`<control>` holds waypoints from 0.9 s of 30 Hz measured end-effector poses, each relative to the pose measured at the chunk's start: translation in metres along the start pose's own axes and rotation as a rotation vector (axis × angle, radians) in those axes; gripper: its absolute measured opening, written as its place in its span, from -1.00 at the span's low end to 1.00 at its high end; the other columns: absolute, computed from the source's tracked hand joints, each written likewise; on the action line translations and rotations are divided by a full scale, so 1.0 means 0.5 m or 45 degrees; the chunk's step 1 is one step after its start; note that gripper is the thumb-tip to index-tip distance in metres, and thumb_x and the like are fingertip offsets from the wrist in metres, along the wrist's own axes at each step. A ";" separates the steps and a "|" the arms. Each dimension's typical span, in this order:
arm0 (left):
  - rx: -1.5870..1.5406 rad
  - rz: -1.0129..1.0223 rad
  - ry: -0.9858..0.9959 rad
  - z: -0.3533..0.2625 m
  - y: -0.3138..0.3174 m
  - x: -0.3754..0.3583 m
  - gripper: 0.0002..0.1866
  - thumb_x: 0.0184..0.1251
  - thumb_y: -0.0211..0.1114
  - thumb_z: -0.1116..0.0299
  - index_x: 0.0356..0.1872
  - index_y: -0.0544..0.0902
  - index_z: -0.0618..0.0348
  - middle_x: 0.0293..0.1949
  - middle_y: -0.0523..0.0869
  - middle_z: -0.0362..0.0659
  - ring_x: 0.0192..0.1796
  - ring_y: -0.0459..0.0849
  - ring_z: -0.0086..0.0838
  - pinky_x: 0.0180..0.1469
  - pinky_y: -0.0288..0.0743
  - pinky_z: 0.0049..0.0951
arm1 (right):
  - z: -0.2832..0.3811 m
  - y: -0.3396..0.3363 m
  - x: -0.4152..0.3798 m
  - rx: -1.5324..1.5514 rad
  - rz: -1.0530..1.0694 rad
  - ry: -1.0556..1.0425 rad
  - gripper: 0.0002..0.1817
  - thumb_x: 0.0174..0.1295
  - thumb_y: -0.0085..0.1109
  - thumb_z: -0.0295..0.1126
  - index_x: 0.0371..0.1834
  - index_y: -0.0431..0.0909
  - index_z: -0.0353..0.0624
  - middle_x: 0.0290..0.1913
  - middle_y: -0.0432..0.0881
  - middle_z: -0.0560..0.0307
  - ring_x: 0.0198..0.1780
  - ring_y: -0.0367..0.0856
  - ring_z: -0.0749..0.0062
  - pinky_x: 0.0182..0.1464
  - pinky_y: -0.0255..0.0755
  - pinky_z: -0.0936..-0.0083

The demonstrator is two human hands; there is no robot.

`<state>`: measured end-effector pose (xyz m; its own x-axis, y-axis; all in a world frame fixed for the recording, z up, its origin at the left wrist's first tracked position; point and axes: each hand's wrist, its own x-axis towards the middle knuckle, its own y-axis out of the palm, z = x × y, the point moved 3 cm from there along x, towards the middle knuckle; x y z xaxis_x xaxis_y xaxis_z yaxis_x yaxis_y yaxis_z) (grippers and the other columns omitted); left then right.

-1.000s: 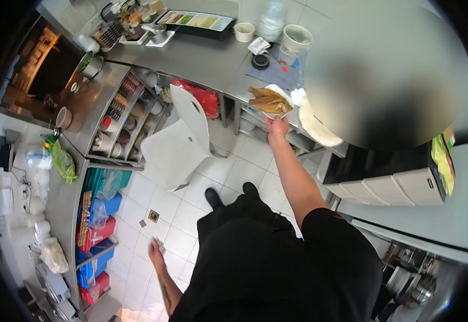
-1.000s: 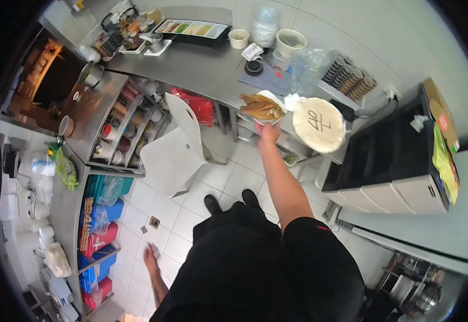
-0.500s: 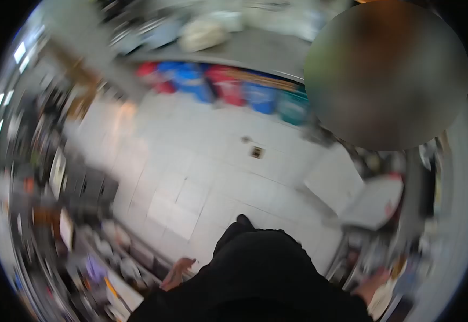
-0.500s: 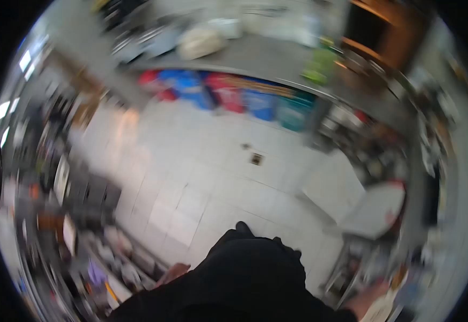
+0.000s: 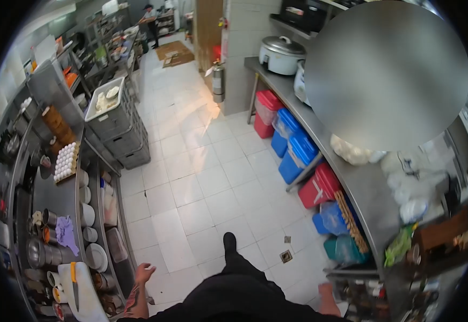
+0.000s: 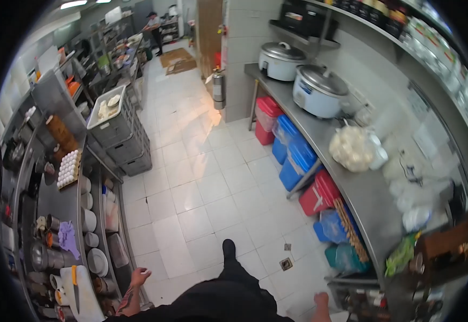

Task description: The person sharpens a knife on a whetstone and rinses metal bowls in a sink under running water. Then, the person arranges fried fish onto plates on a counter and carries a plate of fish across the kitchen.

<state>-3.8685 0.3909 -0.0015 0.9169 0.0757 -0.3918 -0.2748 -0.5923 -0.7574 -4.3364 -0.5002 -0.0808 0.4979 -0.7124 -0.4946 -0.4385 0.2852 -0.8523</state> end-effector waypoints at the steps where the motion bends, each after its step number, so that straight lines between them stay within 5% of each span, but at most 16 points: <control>1: -0.140 -0.016 -0.209 0.052 0.010 0.015 -0.41 0.13 0.57 -0.02 0.01 0.75 0.28 0.01 0.78 0.10 0.02 0.79 -0.14 0.14 0.63 -0.22 | 0.092 -0.116 0.122 0.077 -0.009 0.030 -0.47 0.30 0.06 0.04 -0.19 0.74 -0.28 0.05 0.70 -0.21 0.16 0.61 -0.17 0.21 0.49 0.08; 4: -0.132 0.009 -0.556 0.082 0.047 -0.075 -0.39 0.16 0.50 -0.12 -0.03 0.76 0.27 -0.04 0.80 0.05 0.08 0.76 -0.16 0.18 0.60 -0.15 | 0.442 -0.375 0.503 -0.147 0.113 -0.203 -0.46 0.29 0.06 0.03 -0.13 0.73 -0.30 0.04 0.69 -0.29 0.12 0.63 -0.21 0.22 0.48 0.05; 5: 0.173 0.215 -0.487 0.138 0.122 -0.099 -0.36 0.19 0.42 -0.21 -0.05 0.77 0.24 -0.07 0.81 0.03 0.06 0.76 -0.12 0.18 0.59 -0.11 | 0.576 -0.419 0.640 -0.093 -0.230 -0.294 -0.53 0.27 0.07 0.03 -0.44 0.78 -0.12 -0.24 0.78 -0.13 -0.12 0.74 -0.12 0.04 0.57 0.07; 6: 0.471 0.400 -0.375 0.181 0.187 -0.119 -0.32 0.22 0.34 -0.31 -0.08 0.78 0.21 -0.10 0.82 0.01 0.05 0.76 -0.09 0.18 0.58 -0.06 | 0.755 -0.542 0.702 0.069 -0.039 -0.324 -0.56 0.27 0.11 -0.01 -0.26 0.78 -0.17 -0.11 0.77 -0.18 0.01 0.73 -0.09 0.11 0.57 0.11; 8: 0.230 0.549 -0.672 0.084 0.237 -0.161 -0.32 0.20 0.36 -0.30 -0.09 0.78 0.22 -0.11 0.81 0.03 0.04 0.76 -0.09 0.16 0.59 -0.07 | 1.133 -0.793 0.711 0.377 -0.311 -0.655 -0.51 0.27 0.18 -0.11 0.16 0.66 -0.19 0.15 0.68 -0.22 0.17 0.66 -0.14 0.20 0.55 0.13; 9: 0.121 0.557 -0.786 0.029 0.245 -0.142 -0.32 0.19 0.37 -0.30 -0.10 0.78 0.22 -0.12 0.81 0.03 0.03 0.76 -0.09 0.15 0.59 -0.07 | 1.315 -0.886 0.715 0.529 -0.229 -0.734 -0.52 0.27 0.24 -0.15 0.18 0.65 -0.19 0.11 0.71 -0.22 0.14 0.68 -0.10 0.18 0.56 0.16; 12: -0.018 0.576 -0.882 -0.099 0.256 0.005 -0.33 0.16 0.40 -0.29 -0.13 0.78 0.23 -0.14 0.81 0.05 0.01 0.77 -0.08 0.13 0.60 -0.08 | 1.817 -1.051 0.730 0.821 -0.089 -1.172 -0.57 0.32 0.30 -0.25 0.21 0.62 -0.18 -0.16 0.77 0.06 -0.30 0.70 0.49 -0.19 0.60 0.50; 14: -0.068 0.564 -0.891 -0.154 0.253 0.131 -0.33 0.14 0.42 -0.28 -0.14 0.78 0.24 -0.16 0.80 0.06 0.00 0.77 -0.07 0.11 0.60 -0.08 | 2.041 -1.212 0.576 0.875 0.103 -1.409 -0.52 0.27 0.33 -0.12 0.21 0.65 -0.03 -0.04 0.78 -0.06 0.01 0.76 0.17 0.09 0.60 0.32; 15: -0.082 0.555 -0.898 -0.175 0.243 0.204 -0.33 0.14 0.42 -0.28 -0.15 0.77 0.24 -0.16 0.80 0.07 -0.01 0.77 -0.07 0.10 0.60 -0.08 | 2.137 -1.221 0.593 0.887 0.111 -1.437 -0.52 0.27 0.33 -0.12 0.21 0.65 -0.03 -0.04 0.78 -0.06 0.01 0.76 0.17 0.09 0.60 0.32; 17: -0.082 0.539 -0.901 -0.211 0.198 0.365 -0.33 0.12 0.44 -0.28 -0.17 0.77 0.25 -0.18 0.80 0.08 -0.02 0.77 -0.07 0.08 0.61 -0.09 | 2.258 -1.230 0.622 0.811 0.062 -1.651 -0.52 0.28 0.36 -0.17 0.23 0.62 -0.12 -0.21 0.77 0.09 -0.29 0.73 0.40 -0.19 0.60 0.42; 20: -0.068 0.429 -0.870 -0.232 0.108 0.657 -0.33 0.09 0.47 -0.27 -0.19 0.77 0.26 -0.20 0.79 0.10 -0.04 0.77 -0.06 0.06 0.62 -0.10 | 2.279 -1.157 0.790 0.358 0.024 -1.400 -0.42 0.24 0.29 0.13 0.14 0.67 -0.06 -0.16 0.76 -0.13 -0.15 0.75 0.06 -0.06 0.60 0.21; 22: -0.115 0.113 -0.833 -0.244 -0.004 0.905 -0.33 0.07 0.49 -0.26 -0.21 0.77 0.27 -0.22 0.79 0.11 -0.05 0.77 -0.05 0.04 0.62 -0.10 | 2.227 -1.018 1.000 -0.169 -0.020 -1.590 -0.31 0.29 0.03 0.35 0.01 0.70 -0.08 -0.12 0.75 -0.13 0.01 0.70 -0.09 0.07 0.55 0.07; 23: -0.194 -0.312 -0.789 -0.294 -0.094 1.049 -0.30 -0.03 0.59 -0.18 -0.12 0.72 0.32 -0.12 0.78 0.12 -0.06 0.77 -0.10 0.02 0.62 -0.16 | 2.194 -1.012 1.047 -0.612 0.126 -1.493 -0.33 0.34 -0.01 0.34 0.02 0.71 -0.04 -0.10 0.76 -0.11 0.01 0.70 -0.08 0.07 0.56 0.07; 24: -0.234 -0.564 -0.654 -0.347 -0.197 1.186 -0.32 -0.05 0.64 -0.08 -0.10 0.68 0.32 -0.19 0.76 0.04 -0.18 0.74 -0.15 -0.08 0.60 -0.18 | 2.161 -1.059 1.052 -0.791 0.579 -1.093 -0.38 0.37 -0.02 0.29 0.05 0.71 0.00 -0.01 0.74 -0.12 0.05 0.68 -0.09 0.08 0.55 0.04; 25: -0.330 -0.637 -0.596 -0.462 -0.341 1.298 -0.38 -0.07 0.69 0.03 -0.13 0.63 0.27 -0.29 0.69 -0.05 -0.29 0.66 -0.24 -0.18 0.57 -0.20 | 2.101 -0.967 1.185 -0.929 0.689 -1.038 -0.36 0.38 0.01 0.28 0.25 0.62 0.05 0.08 0.71 -0.12 0.05 0.69 -0.05 0.07 0.55 0.02; 27: -0.475 -0.850 -0.347 -0.642 -0.551 1.496 -0.60 0.03 0.63 0.29 -0.30 0.56 0.22 -0.46 0.59 -0.17 -0.41 0.56 -0.41 -0.28 0.52 -0.34 | 2.030 -0.950 1.302 -0.630 0.969 -0.439 -0.29 0.37 0.13 0.14 0.55 0.29 0.22 0.22 0.64 -0.11 0.06 0.70 0.03 0.07 0.55 0.03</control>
<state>-3.0141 0.3532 0.0820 0.7375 0.6718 -0.0684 0.4640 -0.5778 -0.6715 -3.0447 -0.4485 -0.1709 0.1081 -0.1992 -0.9740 -0.9599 0.2341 -0.1544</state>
